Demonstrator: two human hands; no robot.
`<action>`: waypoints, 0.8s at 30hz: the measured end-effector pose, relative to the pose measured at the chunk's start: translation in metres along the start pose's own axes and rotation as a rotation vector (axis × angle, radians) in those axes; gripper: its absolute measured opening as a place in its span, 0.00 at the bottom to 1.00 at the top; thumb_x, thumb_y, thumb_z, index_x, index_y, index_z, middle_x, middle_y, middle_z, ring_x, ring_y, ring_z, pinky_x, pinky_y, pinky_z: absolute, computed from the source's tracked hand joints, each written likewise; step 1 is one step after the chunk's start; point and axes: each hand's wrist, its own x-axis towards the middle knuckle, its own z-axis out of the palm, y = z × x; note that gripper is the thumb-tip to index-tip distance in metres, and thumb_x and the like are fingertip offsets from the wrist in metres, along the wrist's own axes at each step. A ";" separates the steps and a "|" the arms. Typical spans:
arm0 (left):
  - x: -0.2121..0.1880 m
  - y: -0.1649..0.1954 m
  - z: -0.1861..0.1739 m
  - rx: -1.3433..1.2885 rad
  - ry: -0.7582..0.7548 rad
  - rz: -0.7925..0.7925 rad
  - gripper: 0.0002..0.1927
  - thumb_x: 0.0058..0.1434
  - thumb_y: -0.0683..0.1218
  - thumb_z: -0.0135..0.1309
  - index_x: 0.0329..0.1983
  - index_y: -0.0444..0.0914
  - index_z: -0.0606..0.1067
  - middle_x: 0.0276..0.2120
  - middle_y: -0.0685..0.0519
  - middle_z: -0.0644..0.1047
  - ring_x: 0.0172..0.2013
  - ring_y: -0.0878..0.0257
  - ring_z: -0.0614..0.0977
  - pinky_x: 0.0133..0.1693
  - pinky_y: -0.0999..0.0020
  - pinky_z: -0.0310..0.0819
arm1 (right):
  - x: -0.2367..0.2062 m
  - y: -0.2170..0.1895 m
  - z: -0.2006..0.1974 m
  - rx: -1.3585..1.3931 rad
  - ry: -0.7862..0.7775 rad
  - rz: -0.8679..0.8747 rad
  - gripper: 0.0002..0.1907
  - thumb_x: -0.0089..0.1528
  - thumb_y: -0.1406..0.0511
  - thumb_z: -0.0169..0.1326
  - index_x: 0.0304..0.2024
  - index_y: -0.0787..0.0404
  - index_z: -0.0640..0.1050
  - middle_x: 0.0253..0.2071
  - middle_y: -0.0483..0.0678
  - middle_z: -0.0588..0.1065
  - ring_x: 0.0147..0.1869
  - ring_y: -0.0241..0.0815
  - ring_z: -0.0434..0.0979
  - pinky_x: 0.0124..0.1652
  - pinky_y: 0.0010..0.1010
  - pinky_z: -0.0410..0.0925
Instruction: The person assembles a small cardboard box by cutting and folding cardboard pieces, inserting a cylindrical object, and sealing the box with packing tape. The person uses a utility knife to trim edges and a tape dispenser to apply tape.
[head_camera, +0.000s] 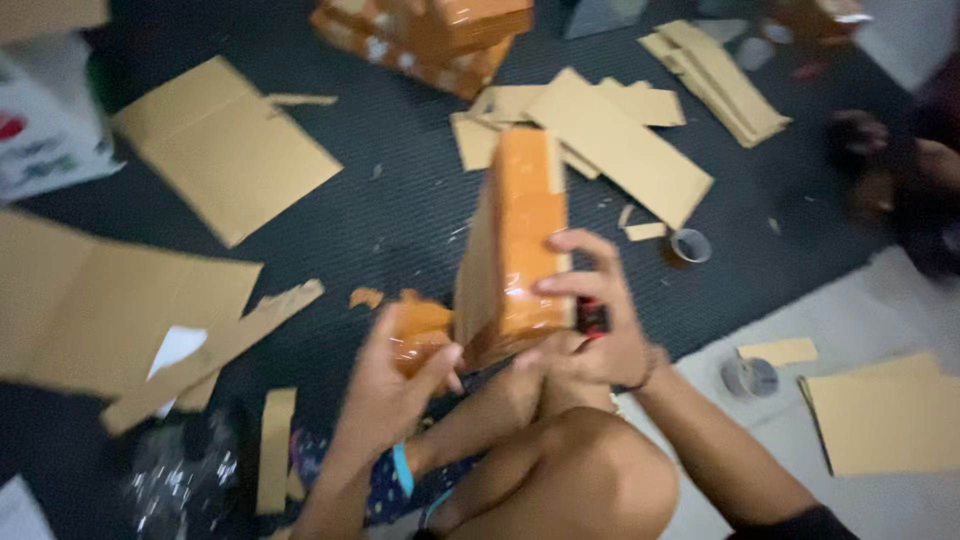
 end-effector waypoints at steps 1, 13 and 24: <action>-0.001 0.004 -0.001 -0.024 0.035 0.173 0.19 0.61 0.43 0.62 0.51 0.35 0.68 0.35 0.50 0.79 0.34 0.66 0.82 0.38 0.71 0.81 | -0.004 -0.004 0.008 0.061 0.047 0.042 0.36 0.49 0.57 0.76 0.56 0.54 0.75 0.69 0.53 0.62 0.74 0.51 0.62 0.71 0.44 0.60; 0.019 -0.039 -0.009 0.299 0.254 0.282 0.30 0.57 0.45 0.64 0.61 0.31 0.67 0.50 0.46 0.78 0.50 0.61 0.81 0.51 0.66 0.76 | -0.021 -0.010 0.042 0.325 0.079 0.124 0.24 0.58 0.59 0.72 0.55 0.54 0.81 0.69 0.55 0.65 0.73 0.50 0.68 0.68 0.38 0.66; 0.044 -0.094 -0.046 -0.090 -0.046 0.279 0.49 0.37 0.41 0.78 0.60 0.33 0.62 0.50 0.43 0.78 0.51 0.55 0.81 0.53 0.55 0.78 | -0.021 0.003 0.050 0.423 0.056 0.147 0.20 0.59 0.60 0.69 0.53 0.57 0.82 0.70 0.59 0.65 0.62 0.46 0.77 0.63 0.35 0.68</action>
